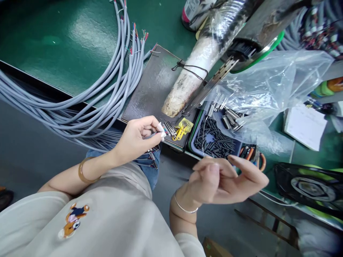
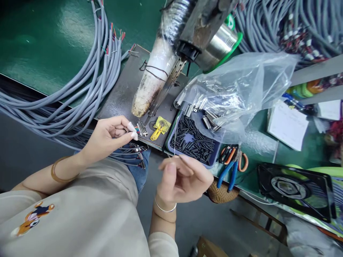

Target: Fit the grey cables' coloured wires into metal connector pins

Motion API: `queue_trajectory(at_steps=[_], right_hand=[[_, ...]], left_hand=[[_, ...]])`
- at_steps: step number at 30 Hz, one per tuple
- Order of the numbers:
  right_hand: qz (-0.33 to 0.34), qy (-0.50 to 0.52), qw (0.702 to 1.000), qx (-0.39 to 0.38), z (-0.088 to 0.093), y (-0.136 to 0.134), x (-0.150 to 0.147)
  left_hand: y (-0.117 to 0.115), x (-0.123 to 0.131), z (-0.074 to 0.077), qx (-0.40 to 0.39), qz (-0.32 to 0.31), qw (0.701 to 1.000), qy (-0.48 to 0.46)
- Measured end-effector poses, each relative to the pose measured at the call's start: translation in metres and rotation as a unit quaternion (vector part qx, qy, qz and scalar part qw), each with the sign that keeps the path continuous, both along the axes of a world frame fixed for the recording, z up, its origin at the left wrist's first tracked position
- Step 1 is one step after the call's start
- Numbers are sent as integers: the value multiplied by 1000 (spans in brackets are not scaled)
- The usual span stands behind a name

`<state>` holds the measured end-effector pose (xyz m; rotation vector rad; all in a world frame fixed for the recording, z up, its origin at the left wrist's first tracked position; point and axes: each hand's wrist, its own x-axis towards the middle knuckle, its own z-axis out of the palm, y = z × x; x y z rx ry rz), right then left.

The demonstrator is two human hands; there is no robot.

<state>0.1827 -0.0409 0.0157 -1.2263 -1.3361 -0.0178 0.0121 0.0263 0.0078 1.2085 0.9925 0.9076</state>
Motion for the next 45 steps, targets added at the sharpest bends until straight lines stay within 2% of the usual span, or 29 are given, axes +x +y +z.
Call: queue_trajectory(at_steps=[2, 6, 8, 12, 19, 23, 34, 45], right_hand=[[11, 5, 998, -59, 0, -1, -2], [23, -90, 986, -140, -5, 4, -7], [45, -131, 980, -144, -8, 10, -8], [72, -133, 979, -133, -13, 21, -8], [66, -110, 985, -114, -13, 27, -10], [48, -138, 983, -111, -9, 28, -10], [13, -203, 976, -77, -9, 28, -12], [14, -211, 973, -93, -14, 26, -8]], left_hand=[[1, -1, 0, 2, 3, 1000, -4], [2, 1, 1, 38, 13, 999, 16], [3, 2, 2, 67, 20, 997, 30], [5, 5, 1, 131, 47, 988, 63], [9, 7, 0, 239, 76, 964, 85], [10, 6, 0, 277, 78, 953, 95], [11, 5, 1, 275, 63, 955, 93], [8, 7, 1, 234, 52, 965, 103]])
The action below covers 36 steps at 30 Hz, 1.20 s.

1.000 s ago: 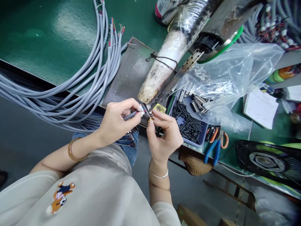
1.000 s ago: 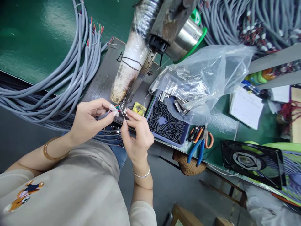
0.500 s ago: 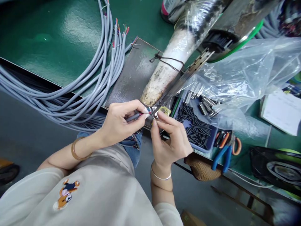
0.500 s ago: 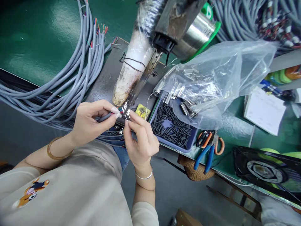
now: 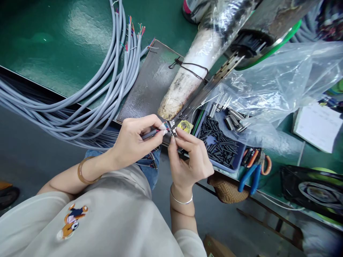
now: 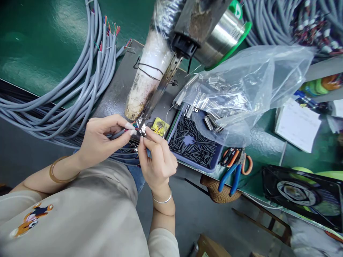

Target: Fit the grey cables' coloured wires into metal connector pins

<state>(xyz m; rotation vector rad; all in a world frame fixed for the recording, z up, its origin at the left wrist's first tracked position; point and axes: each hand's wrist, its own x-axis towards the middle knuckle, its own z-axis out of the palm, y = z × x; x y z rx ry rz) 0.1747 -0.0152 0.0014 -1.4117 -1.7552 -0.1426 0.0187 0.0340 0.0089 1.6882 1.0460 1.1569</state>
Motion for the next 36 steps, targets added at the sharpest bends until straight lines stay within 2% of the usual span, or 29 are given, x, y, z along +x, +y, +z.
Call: queue_trajectory(at_steps=[8, 16, 24, 36], right_hand=[[-14, 6, 1000, 11, 5, 4, -6], [10, 0, 1000, 2, 2, 2, -1], [3, 2, 1000, -5, 3, 3, -1], [-2, -21, 1000, -2, 4, -8, -1]], left_hand=[[2, -2, 3, 40, 18, 999, 25], [1, -4, 3, 40, -5, 998, 45], [2, -4, 4, 65, -11, 996, 62], [-10, -2, -2, 60, -15, 996, 60]])
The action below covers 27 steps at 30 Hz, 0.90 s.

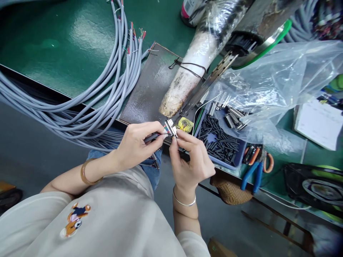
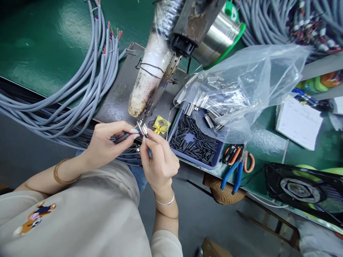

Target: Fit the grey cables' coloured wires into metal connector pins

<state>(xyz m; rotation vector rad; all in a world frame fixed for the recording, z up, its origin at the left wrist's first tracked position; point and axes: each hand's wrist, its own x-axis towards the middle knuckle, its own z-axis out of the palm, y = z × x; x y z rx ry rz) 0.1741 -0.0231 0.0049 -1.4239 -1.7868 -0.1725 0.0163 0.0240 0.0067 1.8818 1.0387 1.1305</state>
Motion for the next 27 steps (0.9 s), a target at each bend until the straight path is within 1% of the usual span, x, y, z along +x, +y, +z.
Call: queue_trajectory(at_steps=[4, 7, 9, 10, 11, 12, 13, 14, 15, 16, 17, 18, 19, 20, 22, 25, 27], right_hand=[[2, 5, 1000, 6, -3, -3, 2], [11, 24, 1000, -7, -5, -7, 3], [16, 59, 998, -19, -6, -10, 4], [14, 83, 996, -23, -6, -12, 4], [8, 113, 993, -23, -7, -13, 4], [3, 145, 989, -17, -7, -15, 4], [-1, 174, 985, -4, -7, -16, 4], [0, 198, 980, 12, -7, -17, 4], [3, 214, 976, 28, -6, -18, 5], [7, 221, 975, 40, -6, -18, 5], [10, 219, 975, 44, -6, -19, 6], [12, 211, 977, 37, -6, -20, 6], [13, 200, 980, 21, -6, -22, 6], [16, 187, 982, 5, -6, -23, 6], [26, 168, 985, -16, -7, -25, 5], [24, 168, 986, -8, -8, -28, 3], [17, 178, 984, 8, -7, -29, 2]], left_hand=[[-9, -3, -7, 3, -16, 1000, 3], [-18, -5, -17, 63, -10, 998, 5], [-24, -6, -24, 106, -8, 994, -4], [-26, -7, -26, 105, -10, 994, -11], [-28, -8, -27, 80, -13, 997, -21], [-30, -9, -27, 30, -20, 999, -35], [-30, -10, -26, -40, -30, 997, -56], [-30, -12, -25, -124, -48, 988, -82], [-29, -14, -23, -211, -70, 969, -111], [-27, -16, -21, -289, -94, 942, -139], [-25, -18, -20, -352, -114, 915, -162], [-23, -20, -18, -397, -127, 891, -181], [-22, -22, -17, -426, -134, 874, -193], [-21, -24, -16, -442, -136, 864, -202], [-21, -26, -14, -451, -135, 857, -209], [-27, -26, -14, -440, -146, 867, -181], [-34, -27, -17, -394, -177, 893, -127]])
